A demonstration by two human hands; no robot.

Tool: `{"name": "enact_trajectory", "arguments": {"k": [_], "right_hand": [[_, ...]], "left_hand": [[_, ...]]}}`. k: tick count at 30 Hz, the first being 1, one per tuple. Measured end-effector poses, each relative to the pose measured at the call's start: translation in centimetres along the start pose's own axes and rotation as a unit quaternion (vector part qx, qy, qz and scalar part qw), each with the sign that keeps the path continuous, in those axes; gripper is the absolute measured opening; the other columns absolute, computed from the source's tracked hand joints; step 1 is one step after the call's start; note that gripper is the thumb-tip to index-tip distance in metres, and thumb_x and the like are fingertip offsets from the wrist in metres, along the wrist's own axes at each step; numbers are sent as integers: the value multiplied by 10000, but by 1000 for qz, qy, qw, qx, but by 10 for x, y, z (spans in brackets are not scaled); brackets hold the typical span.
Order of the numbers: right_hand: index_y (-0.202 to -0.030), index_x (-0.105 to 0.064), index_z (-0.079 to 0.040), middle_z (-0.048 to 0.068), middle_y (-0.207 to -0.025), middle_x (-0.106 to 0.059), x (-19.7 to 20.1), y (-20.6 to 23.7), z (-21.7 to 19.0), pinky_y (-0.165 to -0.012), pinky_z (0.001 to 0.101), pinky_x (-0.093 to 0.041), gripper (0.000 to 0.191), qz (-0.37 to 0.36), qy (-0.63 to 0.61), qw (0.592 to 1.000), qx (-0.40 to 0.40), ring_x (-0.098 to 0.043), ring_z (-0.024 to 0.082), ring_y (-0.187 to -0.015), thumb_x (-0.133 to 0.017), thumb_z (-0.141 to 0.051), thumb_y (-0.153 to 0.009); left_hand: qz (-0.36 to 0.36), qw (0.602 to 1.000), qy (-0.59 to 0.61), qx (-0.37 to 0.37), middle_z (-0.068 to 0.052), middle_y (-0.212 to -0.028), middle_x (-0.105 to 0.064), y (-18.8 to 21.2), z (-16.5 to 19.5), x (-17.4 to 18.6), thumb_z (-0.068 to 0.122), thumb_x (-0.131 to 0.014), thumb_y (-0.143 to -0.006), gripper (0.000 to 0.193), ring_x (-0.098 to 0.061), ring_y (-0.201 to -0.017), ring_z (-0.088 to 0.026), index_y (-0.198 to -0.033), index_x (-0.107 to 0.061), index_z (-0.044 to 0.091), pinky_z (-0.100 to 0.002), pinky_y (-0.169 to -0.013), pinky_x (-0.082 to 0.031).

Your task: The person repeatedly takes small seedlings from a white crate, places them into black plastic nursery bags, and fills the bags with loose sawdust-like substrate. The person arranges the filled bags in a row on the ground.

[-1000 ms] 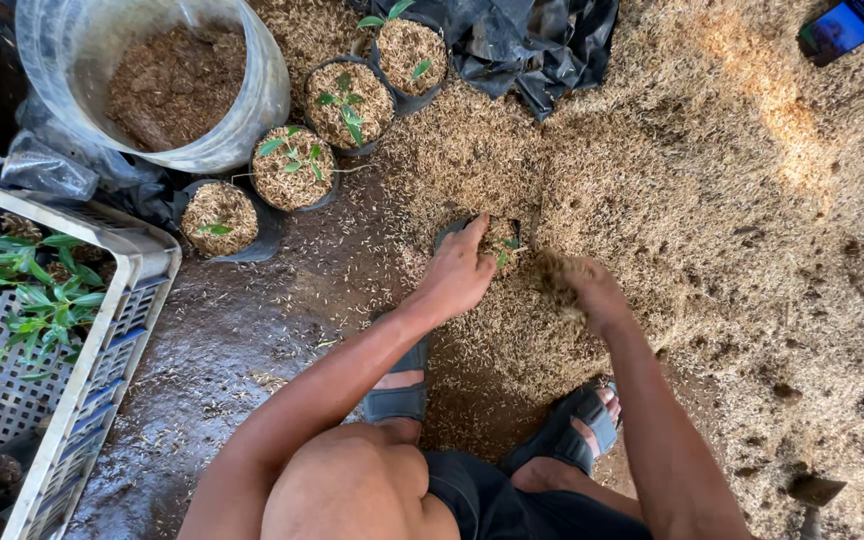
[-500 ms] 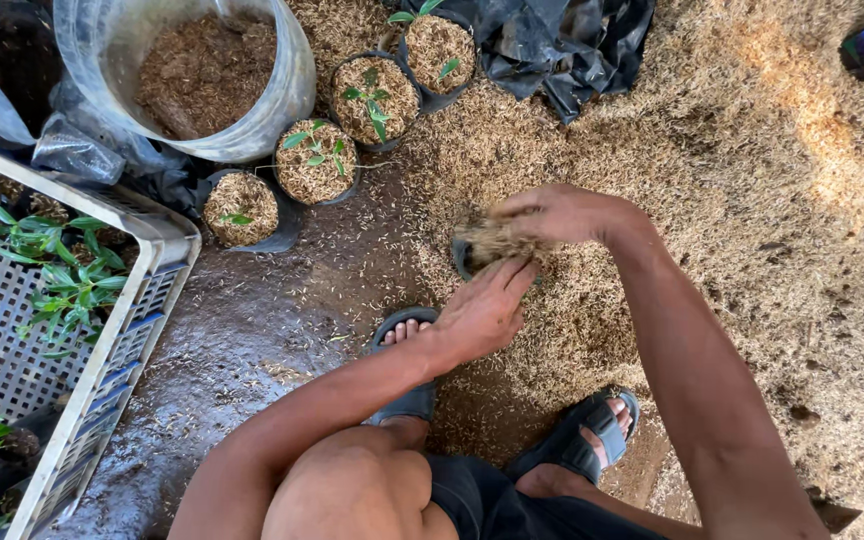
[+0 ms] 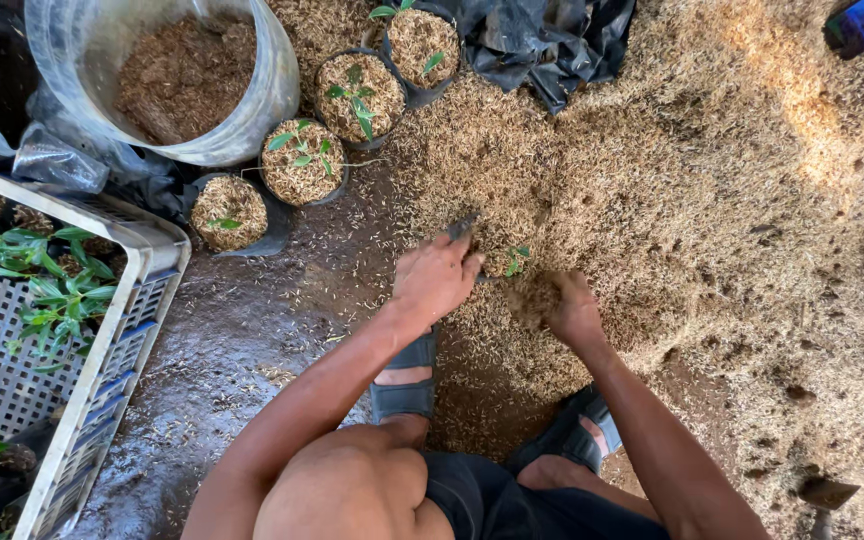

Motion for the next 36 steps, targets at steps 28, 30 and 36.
{"name": "enact_trajectory", "arguments": {"k": [28, 30, 36], "right_hand": [[-1157, -764, -140, 213, -1368, -559, 74, -23, -87, -846, 403, -580, 214, 110, -26, 963, 245, -621, 331, -1108, -646, -219, -997], [-1203, -745, -128, 211, -1399, -549, 72, -30, -84, -770, 366, -600, 270, 76, -48, 965, 248, -610, 323, -1084, -614, -220, -986], [-1081, -679, -45, 158, -931, -672, 55, -31, -71, -485, 289, -423, 387, -77, 24, 996, 34, -429, 130, -606, -466, -368, -1096]], "left_hand": [[-23, 989, 70, 126, -190, -1014, -727, -9, -12, 4, 380, -629, -954, 485, -736, -866, -309, -1260, -512, 23, -461, -805, -590], [-113, 978, 39, 170, -181, -1003, -744, -13, -15, -1, 437, -584, -1002, 490, -725, -916, -298, -1265, -540, 27, -464, -864, -573], [-116, 983, 28, 141, -181, -1275, -616, -24, -31, -32, 446, -644, -915, 670, -662, -1099, -332, -1389, -502, -4, -488, -959, -566]]}}
Point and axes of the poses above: each hand's wrist, its own y-axis away from the middle knuckle, its own x-axis out of the back of the hand, z = x × y, the point moved 2 cm from there along -y, towards the middle knuckle
